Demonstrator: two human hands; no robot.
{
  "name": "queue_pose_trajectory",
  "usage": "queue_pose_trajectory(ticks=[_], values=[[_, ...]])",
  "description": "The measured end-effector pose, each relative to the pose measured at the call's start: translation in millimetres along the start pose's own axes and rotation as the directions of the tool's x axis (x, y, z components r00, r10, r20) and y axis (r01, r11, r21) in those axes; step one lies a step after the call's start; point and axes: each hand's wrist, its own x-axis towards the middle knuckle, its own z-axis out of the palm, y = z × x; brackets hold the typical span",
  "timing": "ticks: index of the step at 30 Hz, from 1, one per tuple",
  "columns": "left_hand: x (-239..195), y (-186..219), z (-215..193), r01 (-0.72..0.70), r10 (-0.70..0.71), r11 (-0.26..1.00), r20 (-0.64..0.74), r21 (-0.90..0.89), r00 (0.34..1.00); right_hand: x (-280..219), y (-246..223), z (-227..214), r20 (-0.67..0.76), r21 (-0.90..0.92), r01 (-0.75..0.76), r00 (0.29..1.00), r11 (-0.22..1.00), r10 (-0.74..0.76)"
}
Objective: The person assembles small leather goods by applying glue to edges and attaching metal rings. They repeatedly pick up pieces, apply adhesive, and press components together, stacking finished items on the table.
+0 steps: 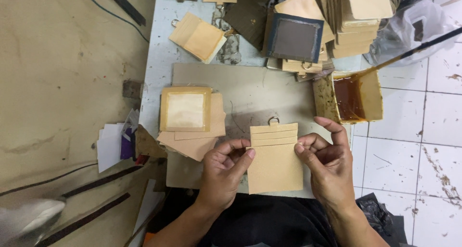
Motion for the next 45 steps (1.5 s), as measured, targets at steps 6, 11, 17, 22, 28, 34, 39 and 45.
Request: queue_pose_trajectory(ticks=[6, 11, 17, 22, 28, 34, 39, 45], values=[[0.1, -7.1, 0.7, 0.017, -0.018, 0.997, -0.013, -0.075, 1.000, -0.2, 1.5, 1.9, -0.078, -0.068, -0.026, 0.997, 0.997, 0.020], [-0.1, -7.2, 1.4, 0.025, -0.027, 0.998, -0.027, -0.066, 0.999, -0.9, 3.4, 0.8, -0.084, -0.084, -0.041, 0.996, 0.996, 0.034], [-0.5, -6.5, 0.1, -0.004, 0.004, 1.000, -0.006, -0.022, 1.000, -2.8, 4.3, 0.5, -0.085, -0.078, -0.044, 0.996, 0.996, 0.038], [4.3, -16.2, -0.8, 0.027, -0.027, 0.999, -0.008, -0.029, 1.000, 1.1, 13.9, -3.1, -0.085, 0.026, -0.080, 0.993, 0.996, 0.082], [10.7, -18.4, -4.1, -0.016, 0.016, 0.999, -0.010, -0.035, 1.000, 11.2, 32.7, -9.3, -0.054, -0.132, 0.006, 0.998, 0.991, -0.013], [10.6, -18.0, -2.7, 0.013, -0.012, 0.998, 0.018, -0.066, 1.000, 5.3, 26.7, -5.5, -0.028, -0.058, -0.035, 0.999, 0.998, 0.034], [2.7, -17.5, -3.2, 0.009, -0.006, 0.999, 0.062, -0.051, 0.998, -4.8, 14.3, -4.5, 0.130, -0.091, -0.060, 0.989, 0.994, 0.071], [-18.0, -12.3, 1.1, 0.107, -0.109, 0.993, 0.045, 0.042, 0.993, -10.1, 18.7, -5.1, 0.164, -0.141, 0.042, 0.986, 0.989, -0.018]])
